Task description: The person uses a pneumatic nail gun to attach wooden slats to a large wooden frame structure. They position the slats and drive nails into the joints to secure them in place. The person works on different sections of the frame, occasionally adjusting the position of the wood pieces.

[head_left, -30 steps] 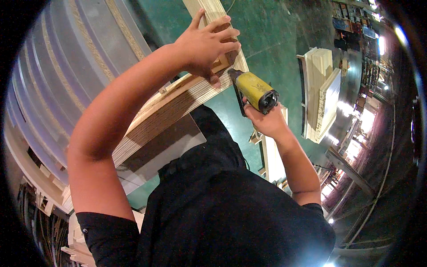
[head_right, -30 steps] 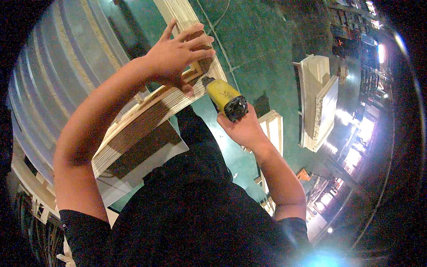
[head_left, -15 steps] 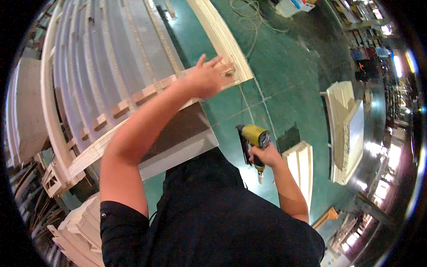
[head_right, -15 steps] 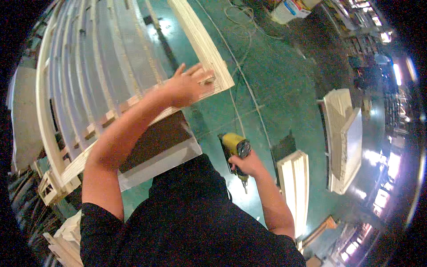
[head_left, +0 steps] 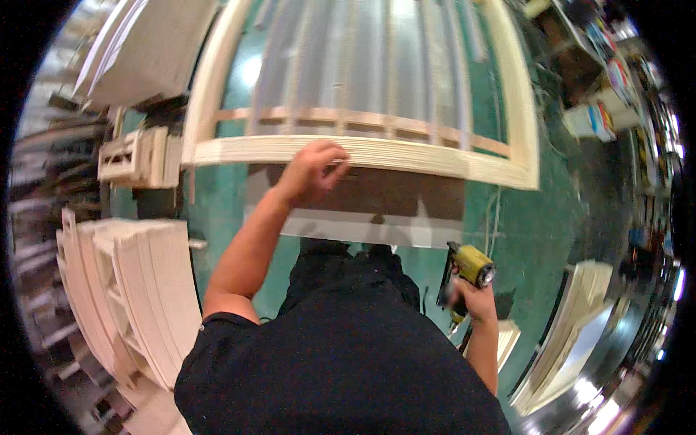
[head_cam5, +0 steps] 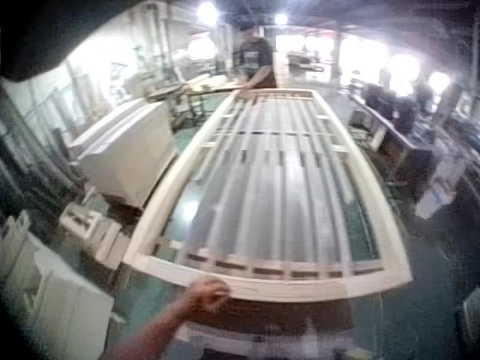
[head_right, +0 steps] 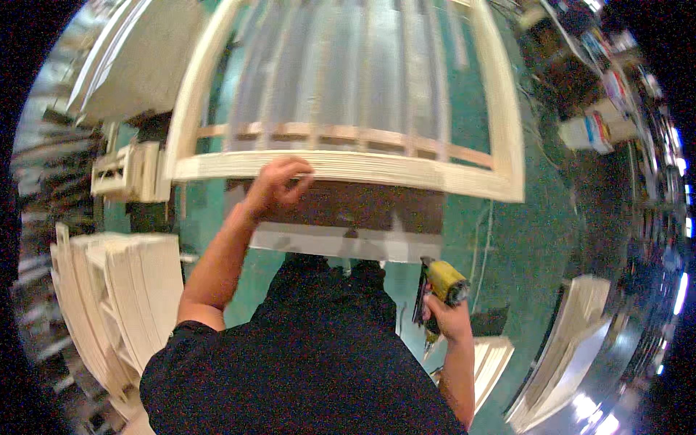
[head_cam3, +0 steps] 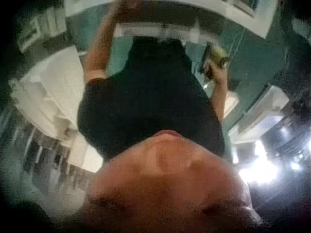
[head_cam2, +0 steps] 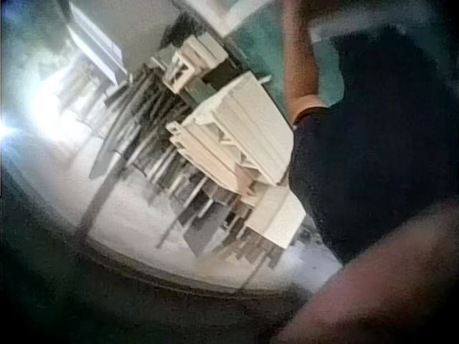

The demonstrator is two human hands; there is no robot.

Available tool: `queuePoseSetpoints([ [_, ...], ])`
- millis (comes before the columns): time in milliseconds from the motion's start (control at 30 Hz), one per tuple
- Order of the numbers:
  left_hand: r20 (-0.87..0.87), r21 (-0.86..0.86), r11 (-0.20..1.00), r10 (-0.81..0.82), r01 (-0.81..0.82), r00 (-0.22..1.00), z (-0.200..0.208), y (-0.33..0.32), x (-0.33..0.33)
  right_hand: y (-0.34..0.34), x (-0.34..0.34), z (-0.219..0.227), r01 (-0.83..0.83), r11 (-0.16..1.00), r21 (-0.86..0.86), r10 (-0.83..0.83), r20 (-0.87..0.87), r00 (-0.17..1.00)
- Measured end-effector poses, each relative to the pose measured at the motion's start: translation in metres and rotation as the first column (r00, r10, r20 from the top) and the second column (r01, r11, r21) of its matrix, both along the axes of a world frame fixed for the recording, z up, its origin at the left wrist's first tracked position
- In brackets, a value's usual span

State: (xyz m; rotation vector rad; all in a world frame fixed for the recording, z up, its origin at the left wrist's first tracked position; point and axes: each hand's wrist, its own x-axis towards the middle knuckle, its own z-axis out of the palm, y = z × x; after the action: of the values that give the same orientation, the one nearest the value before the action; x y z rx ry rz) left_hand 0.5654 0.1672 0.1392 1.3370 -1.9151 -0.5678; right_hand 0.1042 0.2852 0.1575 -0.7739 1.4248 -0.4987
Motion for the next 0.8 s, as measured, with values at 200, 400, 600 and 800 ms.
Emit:
queuePoseSetpoints([
  [200, 0.415, 0.046, 0.929, 0.317, -0.368, 0.852, 0.007, 0.073, 0.312, 0.000, 0.169, 0.014, -0.044, 0.998, 0.037, 0.037, 0.170, 0.985],
  [400, 0.226, 0.175, 0.961, 0.172, -0.214, 0.959, -0.075, 0.096, 0.433, -0.007, 0.362, 0.021, -0.130, 0.984, 0.120, 0.121, 0.078, 0.990],
  [600, -0.252, 0.005, 0.973, 0.224, -0.230, 0.941, -0.131, 0.095, 0.399, 0.004, 0.482, 0.064, -0.138, 0.986, 0.090, 0.140, -0.018, 0.990],
  [800, -0.293, 0.020, 0.967, 0.247, -0.253, 0.923, -0.123, 0.100, 0.397, 0.013, 0.533, 0.060, -0.147, 0.989, -0.013, 0.146, -0.037, 0.989],
])
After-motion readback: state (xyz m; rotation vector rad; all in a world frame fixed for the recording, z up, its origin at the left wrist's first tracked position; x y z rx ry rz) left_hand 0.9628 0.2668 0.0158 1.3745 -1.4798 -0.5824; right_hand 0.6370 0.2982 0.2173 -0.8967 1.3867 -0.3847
